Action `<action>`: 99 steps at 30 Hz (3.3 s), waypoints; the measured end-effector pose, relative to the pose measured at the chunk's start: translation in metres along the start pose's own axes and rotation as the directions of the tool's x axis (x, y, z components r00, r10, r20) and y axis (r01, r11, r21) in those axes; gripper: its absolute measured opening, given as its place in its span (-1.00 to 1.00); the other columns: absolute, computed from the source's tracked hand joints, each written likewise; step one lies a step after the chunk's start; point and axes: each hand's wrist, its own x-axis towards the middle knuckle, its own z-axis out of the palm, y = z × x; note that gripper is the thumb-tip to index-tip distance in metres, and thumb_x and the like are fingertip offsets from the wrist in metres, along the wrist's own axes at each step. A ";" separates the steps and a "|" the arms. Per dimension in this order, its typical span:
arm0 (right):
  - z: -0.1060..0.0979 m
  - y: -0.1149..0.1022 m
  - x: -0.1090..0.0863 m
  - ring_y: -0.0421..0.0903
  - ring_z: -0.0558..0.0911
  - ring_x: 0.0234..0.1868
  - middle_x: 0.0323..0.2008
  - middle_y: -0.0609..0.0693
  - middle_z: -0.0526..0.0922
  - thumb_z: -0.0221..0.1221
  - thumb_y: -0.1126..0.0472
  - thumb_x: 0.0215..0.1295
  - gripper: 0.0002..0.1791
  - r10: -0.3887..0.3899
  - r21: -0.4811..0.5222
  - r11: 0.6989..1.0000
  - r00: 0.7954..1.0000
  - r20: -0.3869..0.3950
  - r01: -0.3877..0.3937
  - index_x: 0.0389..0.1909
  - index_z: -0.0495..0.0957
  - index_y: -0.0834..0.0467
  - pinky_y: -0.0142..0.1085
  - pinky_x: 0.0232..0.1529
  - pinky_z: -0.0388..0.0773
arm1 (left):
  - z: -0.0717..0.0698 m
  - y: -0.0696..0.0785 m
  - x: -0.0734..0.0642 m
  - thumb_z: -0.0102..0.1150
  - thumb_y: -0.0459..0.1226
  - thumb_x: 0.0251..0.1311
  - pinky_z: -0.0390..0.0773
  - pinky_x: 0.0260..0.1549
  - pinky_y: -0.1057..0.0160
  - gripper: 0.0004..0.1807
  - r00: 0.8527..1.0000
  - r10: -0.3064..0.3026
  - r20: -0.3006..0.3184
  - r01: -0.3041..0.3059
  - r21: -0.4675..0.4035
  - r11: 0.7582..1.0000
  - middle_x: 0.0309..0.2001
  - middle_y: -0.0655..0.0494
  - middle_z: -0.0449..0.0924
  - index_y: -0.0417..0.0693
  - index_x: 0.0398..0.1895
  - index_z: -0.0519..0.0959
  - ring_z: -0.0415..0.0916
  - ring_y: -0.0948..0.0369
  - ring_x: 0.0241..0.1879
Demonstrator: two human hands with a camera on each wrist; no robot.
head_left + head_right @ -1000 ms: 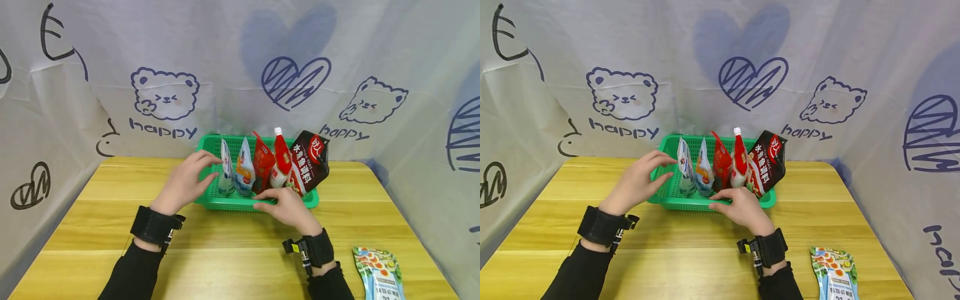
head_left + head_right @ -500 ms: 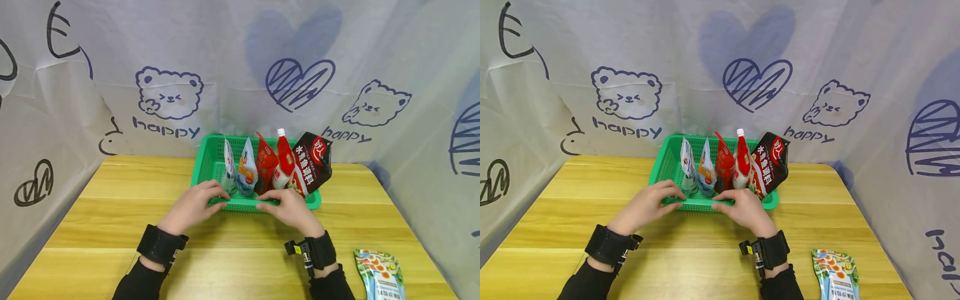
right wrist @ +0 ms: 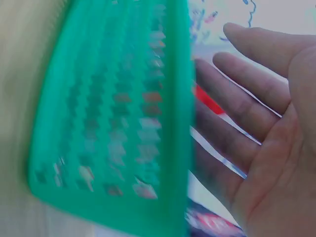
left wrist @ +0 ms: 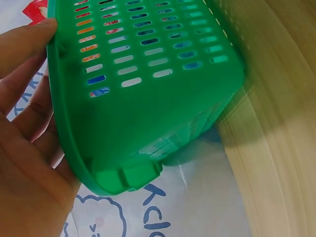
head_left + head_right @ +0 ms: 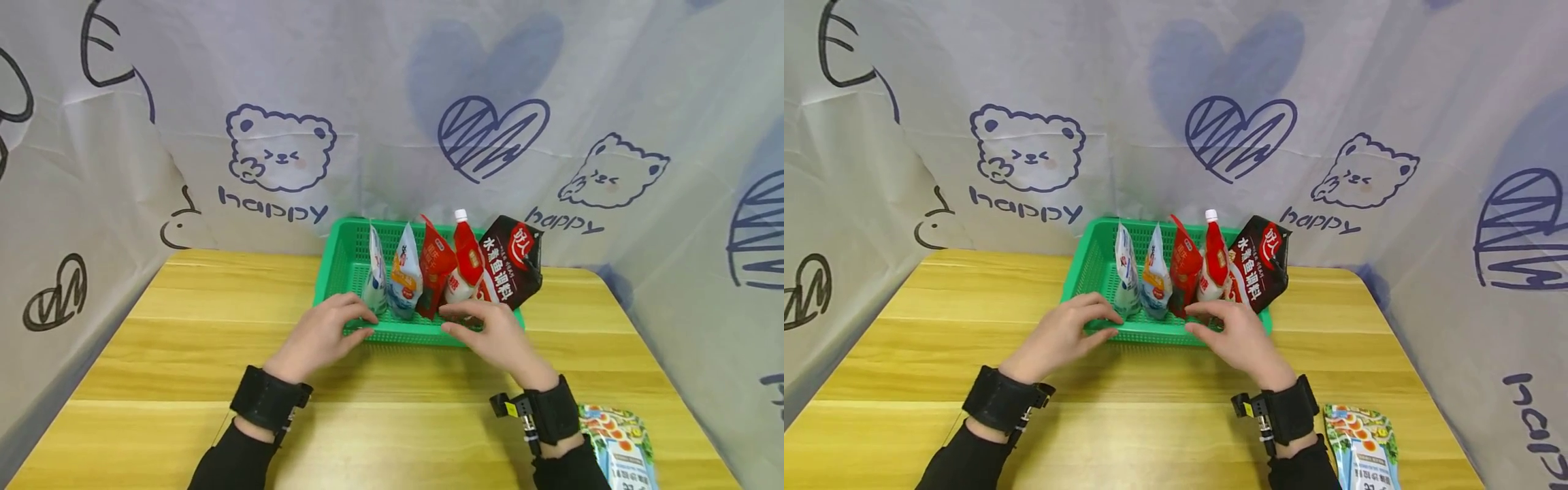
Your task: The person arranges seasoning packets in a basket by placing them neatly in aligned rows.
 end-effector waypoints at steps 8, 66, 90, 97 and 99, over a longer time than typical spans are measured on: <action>-0.041 0.007 -0.028 0.13 0.71 -0.01 0.07 0.12 0.74 0.40 0.26 0.34 -0.59 0.026 -0.125 0.991 0.991 -0.130 -0.043 0.19 0.66 0.18 0.12 0.01 0.66 | -0.003 -0.001 0.000 0.51 -0.28 0.20 0.69 -0.09 0.12 -0.84 1.000 -0.006 -0.008 0.006 0.014 1.000 -0.11 0.14 0.68 0.01 -0.16 0.78 0.65 0.11 -0.09; -0.078 0.101 -0.188 0.50 0.46 0.01 0.12 0.69 0.21 0.50 -0.42 -0.06 0.20 0.757 -0.286 0.633 0.653 0.033 -0.719 0.32 0.28 0.37 0.29 -0.09 0.52 | -0.001 0.004 0.000 0.51 -0.28 0.20 0.68 -0.12 0.12 -0.82 1.000 -0.024 -0.001 0.024 0.001 1.000 -0.12 0.15 0.67 0.01 -0.14 0.77 0.63 0.13 -0.12; -0.074 0.041 -0.137 0.15 0.54 -0.18 -0.08 0.34 0.59 0.44 0.24 0.30 -0.58 0.330 -0.203 0.878 0.856 -0.397 -0.433 0.05 0.53 0.33 -0.15 -0.32 0.40 | 0.000 0.003 0.000 0.51 -0.27 0.21 0.69 -0.12 0.13 -0.84 1.000 -0.021 -0.008 0.022 0.013 1.000 -0.11 0.15 0.67 0.03 -0.15 0.78 0.63 0.13 -0.11; -0.066 0.014 -0.107 -0.02 0.40 -0.23 -0.11 0.26 0.56 0.45 0.34 0.24 -0.62 0.234 -0.159 0.925 0.846 -0.479 -0.345 0.01 0.55 0.32 -0.40 -0.37 0.29 | -0.002 0.003 -0.001 0.50 -0.26 0.22 0.69 -0.10 0.14 -0.84 1.000 -0.025 -0.001 0.025 0.019 1.000 -0.11 0.16 0.67 0.03 -0.14 0.78 0.64 0.13 -0.10; -0.063 0.007 -0.099 -0.08 0.39 -0.23 -0.13 0.23 0.56 0.45 0.35 0.24 -0.63 0.213 -0.135 0.940 0.846 -0.488 -0.314 -0.01 0.55 0.33 -0.46 -0.35 0.29 | -0.003 0.004 -0.001 0.50 -0.26 0.22 0.69 -0.10 0.14 -0.84 1.000 -0.027 0.003 0.027 0.018 0.999 -0.11 0.16 0.67 0.04 -0.14 0.78 0.64 0.13 -0.10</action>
